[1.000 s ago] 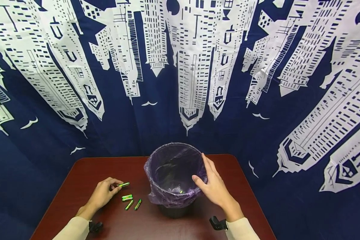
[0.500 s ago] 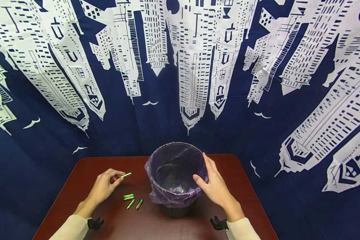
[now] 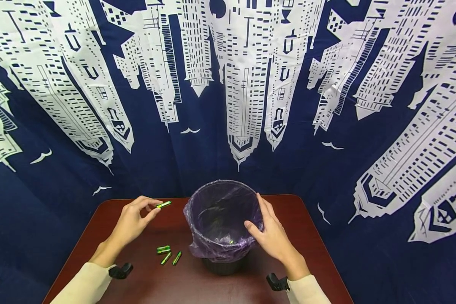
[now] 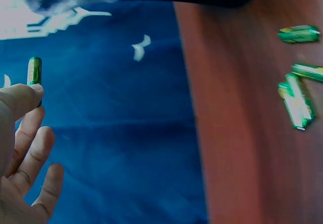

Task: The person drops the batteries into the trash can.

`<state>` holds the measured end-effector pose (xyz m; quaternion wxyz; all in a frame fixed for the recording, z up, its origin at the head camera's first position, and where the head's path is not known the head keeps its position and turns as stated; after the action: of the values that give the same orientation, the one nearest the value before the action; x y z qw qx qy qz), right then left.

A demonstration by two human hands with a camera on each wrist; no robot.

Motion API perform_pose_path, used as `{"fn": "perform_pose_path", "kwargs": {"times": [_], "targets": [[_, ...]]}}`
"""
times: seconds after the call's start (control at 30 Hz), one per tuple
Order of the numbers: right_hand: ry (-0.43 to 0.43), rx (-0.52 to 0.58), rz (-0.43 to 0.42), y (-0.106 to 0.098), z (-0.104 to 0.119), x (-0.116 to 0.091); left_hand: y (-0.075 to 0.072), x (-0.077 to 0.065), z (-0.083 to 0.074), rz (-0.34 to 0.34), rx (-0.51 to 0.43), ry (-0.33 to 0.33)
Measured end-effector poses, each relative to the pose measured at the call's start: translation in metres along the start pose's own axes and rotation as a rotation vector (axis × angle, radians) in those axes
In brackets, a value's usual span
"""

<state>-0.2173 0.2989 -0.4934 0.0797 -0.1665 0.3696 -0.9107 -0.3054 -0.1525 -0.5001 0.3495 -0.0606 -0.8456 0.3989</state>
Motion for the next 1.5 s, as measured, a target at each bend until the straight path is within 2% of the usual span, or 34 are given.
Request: {"fn": "perform_pose_path", "kwargs": {"times": [0.27,0.43,0.97,1.2,1.5], "targets": [[0.003,-0.003,0.011,0.002,0.000,0.001,-0.018,0.030,-0.037,0.034,-0.017,0.071],[0.009,0.005,0.010,0.001,-0.001,0.000,-0.021,0.048,-0.058,0.063,-0.043,0.096],[0.002,-0.009,0.000,0.000,0.003,0.001,-0.030,0.109,-0.121,0.106,-0.028,0.223],[0.027,-0.002,0.011,0.002,0.002,-0.003,-0.022,0.121,-0.136,0.148,-0.062,0.238],[0.021,-0.003,0.005,0.002,0.004,0.000,-0.013,0.129,-0.145,0.163,-0.048,0.224]]}}
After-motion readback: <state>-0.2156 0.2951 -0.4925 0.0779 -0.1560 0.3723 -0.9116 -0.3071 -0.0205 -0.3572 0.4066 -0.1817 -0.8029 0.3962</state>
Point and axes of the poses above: each hand's wrist, its own x-axis towards the middle knuckle, its own y-axis out of the palm, z = x × y, the point moved 2 cm from there along x, towards the middle knuckle, and after that the axes turned 11 degrees about z, right-handed, at the moved point
